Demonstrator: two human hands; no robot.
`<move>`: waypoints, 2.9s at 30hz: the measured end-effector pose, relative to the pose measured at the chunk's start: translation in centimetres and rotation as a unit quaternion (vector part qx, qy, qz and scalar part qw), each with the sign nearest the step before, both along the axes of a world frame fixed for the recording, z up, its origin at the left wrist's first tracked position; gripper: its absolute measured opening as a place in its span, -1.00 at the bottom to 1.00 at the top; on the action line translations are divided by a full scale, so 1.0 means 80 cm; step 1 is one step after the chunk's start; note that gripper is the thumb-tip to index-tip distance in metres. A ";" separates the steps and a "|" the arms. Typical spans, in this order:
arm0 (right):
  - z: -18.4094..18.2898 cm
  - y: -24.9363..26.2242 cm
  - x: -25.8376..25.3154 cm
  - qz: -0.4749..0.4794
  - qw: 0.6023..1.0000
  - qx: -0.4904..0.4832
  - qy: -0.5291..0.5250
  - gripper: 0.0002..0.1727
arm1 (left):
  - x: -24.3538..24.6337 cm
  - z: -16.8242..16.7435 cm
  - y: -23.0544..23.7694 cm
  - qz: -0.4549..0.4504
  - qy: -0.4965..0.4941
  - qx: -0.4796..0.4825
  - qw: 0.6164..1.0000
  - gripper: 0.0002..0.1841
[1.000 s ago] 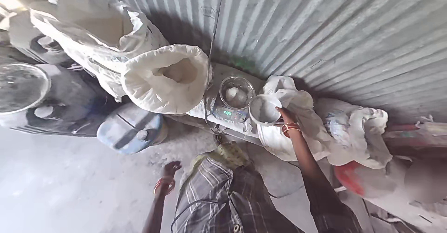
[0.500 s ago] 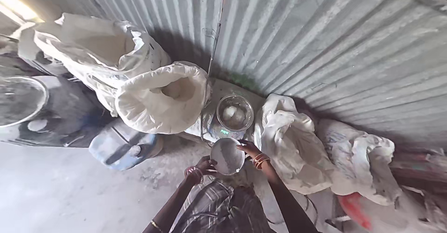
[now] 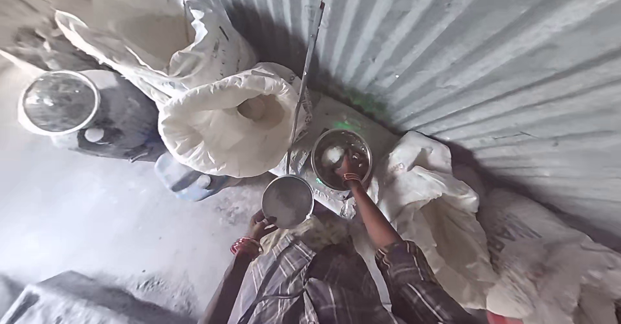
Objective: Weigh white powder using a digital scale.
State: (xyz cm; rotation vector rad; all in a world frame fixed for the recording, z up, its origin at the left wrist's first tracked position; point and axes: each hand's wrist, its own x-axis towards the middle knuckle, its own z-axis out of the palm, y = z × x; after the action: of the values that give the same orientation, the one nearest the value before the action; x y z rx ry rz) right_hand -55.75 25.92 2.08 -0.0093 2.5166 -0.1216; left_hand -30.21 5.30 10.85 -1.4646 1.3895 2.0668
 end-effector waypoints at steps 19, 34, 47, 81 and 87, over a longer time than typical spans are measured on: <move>0.117 0.020 -0.024 -0.312 0.892 -0.306 -0.115 -0.31 | -0.115 0.040 0.033 -0.087 0.009 -0.056 0.995 -0.50; 0.224 -0.011 0.003 0.070 0.953 -0.294 -0.009 -0.60 | -0.201 0.046 0.067 -0.092 0.020 -0.032 0.995 -0.65; 0.071 0.015 0.007 0.017 0.995 -0.051 -0.083 0.21 | -0.120 0.069 0.048 0.058 0.009 -0.061 0.996 -0.69; 0.237 -0.035 0.021 0.036 0.951 -0.306 0.020 -0.69 | -0.158 0.061 0.054 -0.117 0.091 -0.044 0.988 -0.66; 0.274 -0.044 0.083 0.114 0.955 -0.248 0.120 -0.65 | -0.142 0.086 0.052 -0.119 0.117 -0.018 0.986 -0.64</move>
State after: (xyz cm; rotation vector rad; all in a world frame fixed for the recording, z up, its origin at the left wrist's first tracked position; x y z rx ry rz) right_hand -49.12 22.40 24.01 -0.5448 2.6331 -0.6888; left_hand -41.54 9.49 17.74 -1.0328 1.6088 2.1199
